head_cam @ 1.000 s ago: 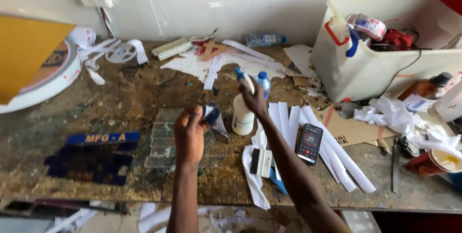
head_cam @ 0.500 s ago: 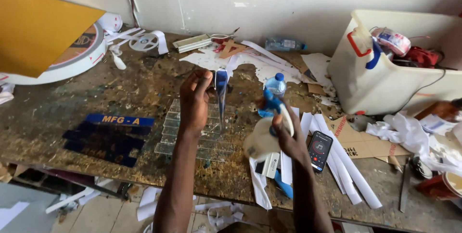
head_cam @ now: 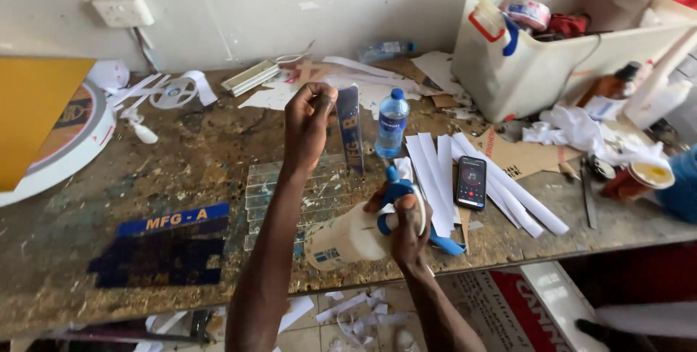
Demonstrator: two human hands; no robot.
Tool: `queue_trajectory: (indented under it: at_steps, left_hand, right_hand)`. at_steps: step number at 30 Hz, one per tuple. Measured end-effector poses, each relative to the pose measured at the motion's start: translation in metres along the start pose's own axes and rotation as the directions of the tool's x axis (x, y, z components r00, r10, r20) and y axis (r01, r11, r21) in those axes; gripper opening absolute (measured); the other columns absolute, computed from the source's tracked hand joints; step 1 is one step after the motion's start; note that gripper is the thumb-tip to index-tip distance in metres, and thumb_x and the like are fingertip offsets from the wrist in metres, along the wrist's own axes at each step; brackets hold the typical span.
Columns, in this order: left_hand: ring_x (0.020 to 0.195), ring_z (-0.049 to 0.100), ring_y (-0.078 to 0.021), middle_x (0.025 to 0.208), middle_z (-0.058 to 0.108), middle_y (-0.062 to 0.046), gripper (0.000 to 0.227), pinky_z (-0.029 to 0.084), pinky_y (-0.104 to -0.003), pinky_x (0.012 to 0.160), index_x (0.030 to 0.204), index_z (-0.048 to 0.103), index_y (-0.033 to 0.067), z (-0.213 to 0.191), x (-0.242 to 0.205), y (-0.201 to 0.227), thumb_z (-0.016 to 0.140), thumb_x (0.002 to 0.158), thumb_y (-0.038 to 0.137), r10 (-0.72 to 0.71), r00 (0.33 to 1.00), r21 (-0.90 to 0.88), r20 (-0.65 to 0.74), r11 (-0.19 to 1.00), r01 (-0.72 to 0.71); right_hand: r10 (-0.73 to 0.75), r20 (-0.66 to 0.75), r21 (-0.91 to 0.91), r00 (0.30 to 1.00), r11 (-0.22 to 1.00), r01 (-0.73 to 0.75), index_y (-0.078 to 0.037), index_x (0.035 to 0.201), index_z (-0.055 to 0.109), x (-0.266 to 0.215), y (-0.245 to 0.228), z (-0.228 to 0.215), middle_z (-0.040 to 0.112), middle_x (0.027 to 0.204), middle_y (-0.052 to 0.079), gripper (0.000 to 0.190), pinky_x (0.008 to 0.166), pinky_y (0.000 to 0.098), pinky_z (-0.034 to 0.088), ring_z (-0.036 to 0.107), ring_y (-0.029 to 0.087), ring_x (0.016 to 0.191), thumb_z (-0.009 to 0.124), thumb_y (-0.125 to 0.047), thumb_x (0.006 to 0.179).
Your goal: The person peels backing paper from blue and yellow stickers and places them on a cluttered workbench. They spray a clear acrylic sheet with a liquid from a spray bottle and wipe it with a squeegee. Finally, they peel the backing from a sticker and apply it to the wet acrylic sheet.
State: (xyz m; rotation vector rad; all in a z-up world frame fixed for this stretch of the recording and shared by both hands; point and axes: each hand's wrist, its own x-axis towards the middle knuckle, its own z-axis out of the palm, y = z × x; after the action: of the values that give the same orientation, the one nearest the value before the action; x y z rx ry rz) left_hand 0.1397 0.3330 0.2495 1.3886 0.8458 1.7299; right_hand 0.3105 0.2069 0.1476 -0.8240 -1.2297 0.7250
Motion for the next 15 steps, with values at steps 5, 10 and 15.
queue_trajectory:
  at_steps: [5, 10, 15]
  left_hand:
    - [0.096, 0.06, -0.0079, 0.093, 0.056, 0.003, 0.011, 0.059, -0.031, 0.084, 0.108, 0.072, 0.01, 0.0, 0.003, -0.002, 0.071, 0.114, 0.02, 0.081, 0.992, 0.033, 0.097, 0.996, -0.084]
    - [0.091, 0.064, -0.0109, 0.093, 0.056, 0.001, 0.013, 0.06, -0.034, 0.084, 0.11, 0.07, 0.0105, 0.016, 0.012, 0.0, 0.068, 0.115, 0.022, 0.127, 0.988, 0.069, 0.086, 0.989, -0.133]
    - [0.068, 0.06, -0.0036, 0.082, 0.059, 0.006, 0.016, 0.057, -0.02, 0.069, 0.119, 0.069, 0.0144, 0.05, 0.028, 0.04, 0.059, 0.118, 0.027, 0.079, 0.991, 0.088, 0.111, 0.992, -0.089]
  right_hand:
    - [0.128, -0.115, -0.061, 0.985, 0.989, -0.136, -0.006, 0.12, 0.079, -0.006, -0.031, 0.022, 0.079, 0.103, 0.017, 0.072, 0.101, 0.0492, 0.06, 0.077, 0.028, 0.102, 0.05, -0.071, 0.11]
    - [-0.025, -0.056, -0.1, 0.998, 0.995, 0.019, -0.012, 0.098, 0.078, -0.013, -0.026, 0.012, 0.073, 0.086, 0.005, 0.061, 0.091, 0.0371, 0.06, 0.069, 0.016, 0.088, 0.047, -0.062, 0.118]
    - [0.109, -0.102, 0.057, 0.989, 0.993, -0.104, -0.007, 0.086, 0.077, -0.015, 0.006, -0.012, 0.077, 0.07, 0.012, 0.071, 0.084, 0.033, 0.061, 0.077, 0.02, 0.073, 0.046, -0.062, 0.119]
